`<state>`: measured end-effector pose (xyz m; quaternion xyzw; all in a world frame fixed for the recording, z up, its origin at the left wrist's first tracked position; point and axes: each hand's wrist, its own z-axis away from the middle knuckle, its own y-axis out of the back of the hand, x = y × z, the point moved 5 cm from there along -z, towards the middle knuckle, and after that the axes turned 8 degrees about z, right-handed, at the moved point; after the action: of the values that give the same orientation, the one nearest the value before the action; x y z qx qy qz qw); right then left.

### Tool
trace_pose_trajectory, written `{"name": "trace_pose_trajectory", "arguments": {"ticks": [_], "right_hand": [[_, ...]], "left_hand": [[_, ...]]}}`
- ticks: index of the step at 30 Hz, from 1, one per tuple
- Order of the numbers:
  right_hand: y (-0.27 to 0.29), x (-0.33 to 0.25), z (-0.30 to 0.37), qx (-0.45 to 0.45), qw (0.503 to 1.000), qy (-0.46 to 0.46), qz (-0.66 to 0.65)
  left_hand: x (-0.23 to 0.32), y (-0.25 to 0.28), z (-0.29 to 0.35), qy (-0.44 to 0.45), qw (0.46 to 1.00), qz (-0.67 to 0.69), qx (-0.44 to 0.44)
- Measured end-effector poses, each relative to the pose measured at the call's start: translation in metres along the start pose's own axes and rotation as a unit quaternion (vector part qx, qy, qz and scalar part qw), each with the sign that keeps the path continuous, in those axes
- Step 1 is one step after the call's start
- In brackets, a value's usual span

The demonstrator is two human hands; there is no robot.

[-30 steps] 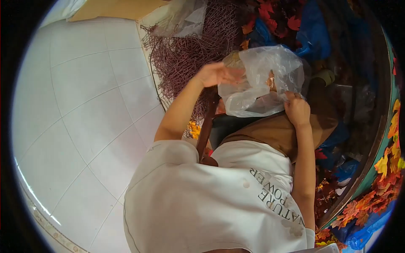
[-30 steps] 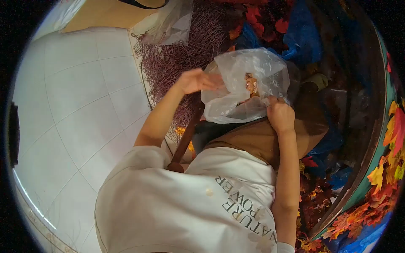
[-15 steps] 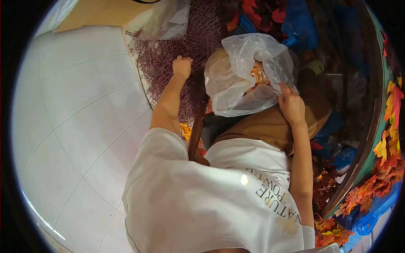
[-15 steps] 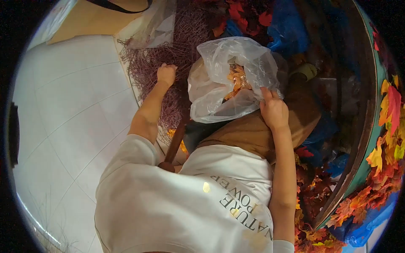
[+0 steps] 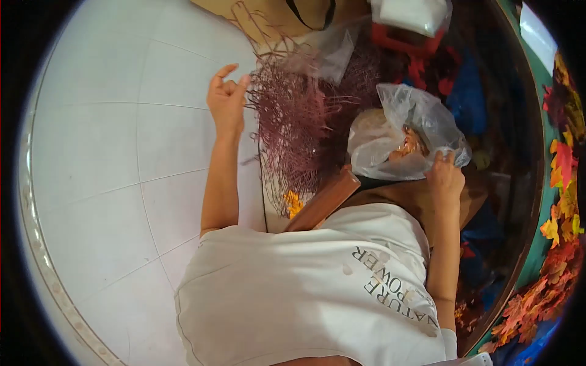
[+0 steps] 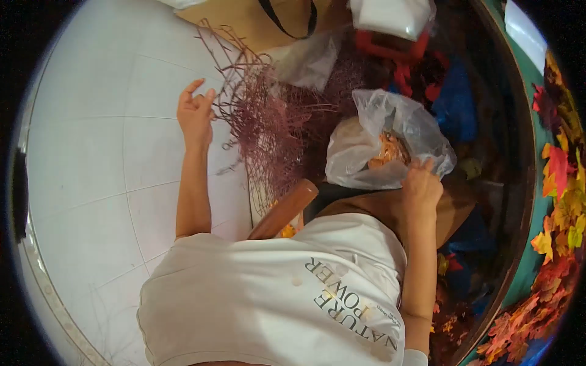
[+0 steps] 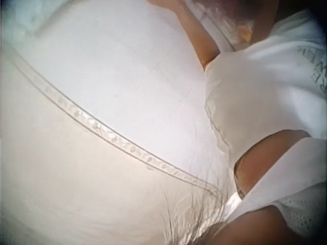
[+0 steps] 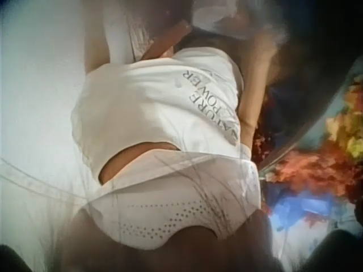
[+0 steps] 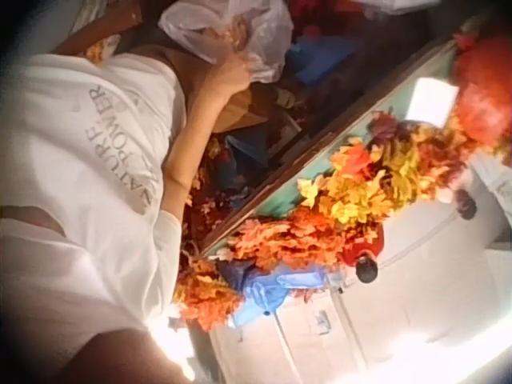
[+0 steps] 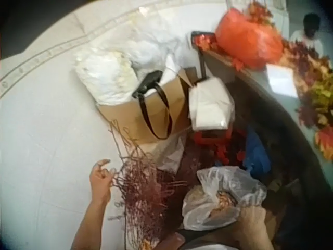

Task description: The person assembles artificial maple leaf decorations by hand, attaching individual artificial maple leaves to plastic stems and wire to create foliage garland.

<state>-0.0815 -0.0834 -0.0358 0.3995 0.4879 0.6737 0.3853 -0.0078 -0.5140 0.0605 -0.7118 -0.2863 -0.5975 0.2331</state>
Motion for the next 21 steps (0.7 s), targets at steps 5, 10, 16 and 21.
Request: {"name": "trace_pose_trajectory", "arguments": {"ticks": [5,10,16,21], "right_hand": [[0.107,-0.102,-0.044,0.288,0.851,0.181,-0.4],[0.131,-0.167,-0.074,0.035,0.712,0.227,-0.663],[0.125,-0.174,-0.055,0.026,0.711,0.099,-0.696],[0.088,-0.204,-0.041,-0.194,0.632,0.218,-0.717]], "left_hand": [[0.038,-0.024,0.025,0.016,0.997,0.078,-0.007],[0.02,0.004,0.026,-0.028,0.999,0.022,0.011],[0.004,0.017,0.05,0.007,1.0,-0.007,0.021],[0.003,0.026,0.049,0.001,0.997,0.048,0.052]]}}
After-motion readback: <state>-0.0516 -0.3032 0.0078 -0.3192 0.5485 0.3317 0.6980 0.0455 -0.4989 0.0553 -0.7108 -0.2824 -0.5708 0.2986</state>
